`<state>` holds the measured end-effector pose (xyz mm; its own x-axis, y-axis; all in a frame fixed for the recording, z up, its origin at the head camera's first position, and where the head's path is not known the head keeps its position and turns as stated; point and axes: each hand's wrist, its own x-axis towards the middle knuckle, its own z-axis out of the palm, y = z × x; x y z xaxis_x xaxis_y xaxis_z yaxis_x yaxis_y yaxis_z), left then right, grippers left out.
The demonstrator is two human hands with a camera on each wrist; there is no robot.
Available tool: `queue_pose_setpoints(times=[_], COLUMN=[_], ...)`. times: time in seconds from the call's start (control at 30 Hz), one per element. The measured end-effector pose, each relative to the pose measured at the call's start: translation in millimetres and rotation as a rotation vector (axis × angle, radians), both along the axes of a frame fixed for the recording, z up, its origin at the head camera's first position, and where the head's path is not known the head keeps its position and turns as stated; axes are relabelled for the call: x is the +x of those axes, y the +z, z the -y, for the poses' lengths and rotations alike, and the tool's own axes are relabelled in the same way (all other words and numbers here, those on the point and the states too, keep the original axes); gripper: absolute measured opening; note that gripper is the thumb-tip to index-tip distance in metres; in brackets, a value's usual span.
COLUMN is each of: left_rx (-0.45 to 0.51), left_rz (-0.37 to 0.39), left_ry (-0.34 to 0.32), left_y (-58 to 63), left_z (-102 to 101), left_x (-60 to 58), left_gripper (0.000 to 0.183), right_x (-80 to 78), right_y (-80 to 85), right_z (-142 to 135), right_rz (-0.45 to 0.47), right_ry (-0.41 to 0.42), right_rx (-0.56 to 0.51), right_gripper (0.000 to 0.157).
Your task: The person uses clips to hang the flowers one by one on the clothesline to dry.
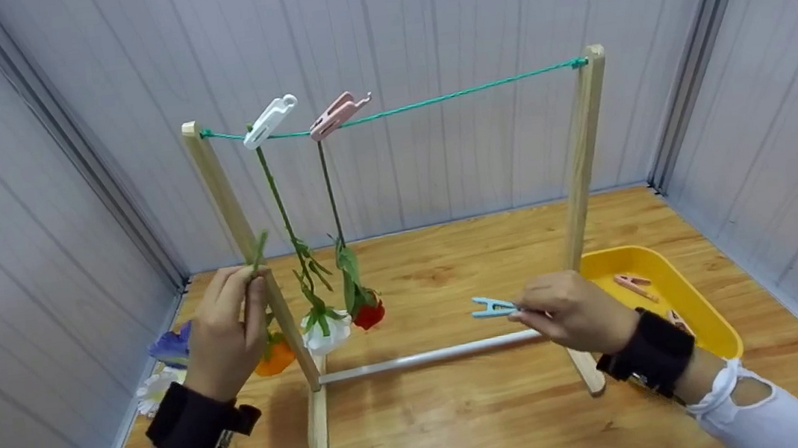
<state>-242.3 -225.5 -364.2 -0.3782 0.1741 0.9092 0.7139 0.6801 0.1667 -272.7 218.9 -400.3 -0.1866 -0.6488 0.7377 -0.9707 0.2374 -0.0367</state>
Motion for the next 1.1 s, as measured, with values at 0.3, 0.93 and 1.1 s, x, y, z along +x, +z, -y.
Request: queue_pose_setpoints(times=[0.3,0.93,1.1], left_rx=[0.08,0.331,0.346], left_rz=[0.08,0.569,0.618], left_ry=[-0.207,-0.569,-0.56], left_y=[10.7,11.6,19.6], left_z=[-48.3,-144.5,-156.5], left_x=[7.5,-16.6,-29.5], left_gripper=[0.028,0.027,0.028], right_x=[-11.1,-38.4,-42.0], right_y=[37.9,101.6,116.0], right_z=[4.0,18.1,23.1], right_rz=[-0.033,-0.03,-0.034], right_ry=[0.018,-0.074,-0.149], right_rx=[-0.013,0.006,0.009], right_gripper=[0.033,0.01,0.005])
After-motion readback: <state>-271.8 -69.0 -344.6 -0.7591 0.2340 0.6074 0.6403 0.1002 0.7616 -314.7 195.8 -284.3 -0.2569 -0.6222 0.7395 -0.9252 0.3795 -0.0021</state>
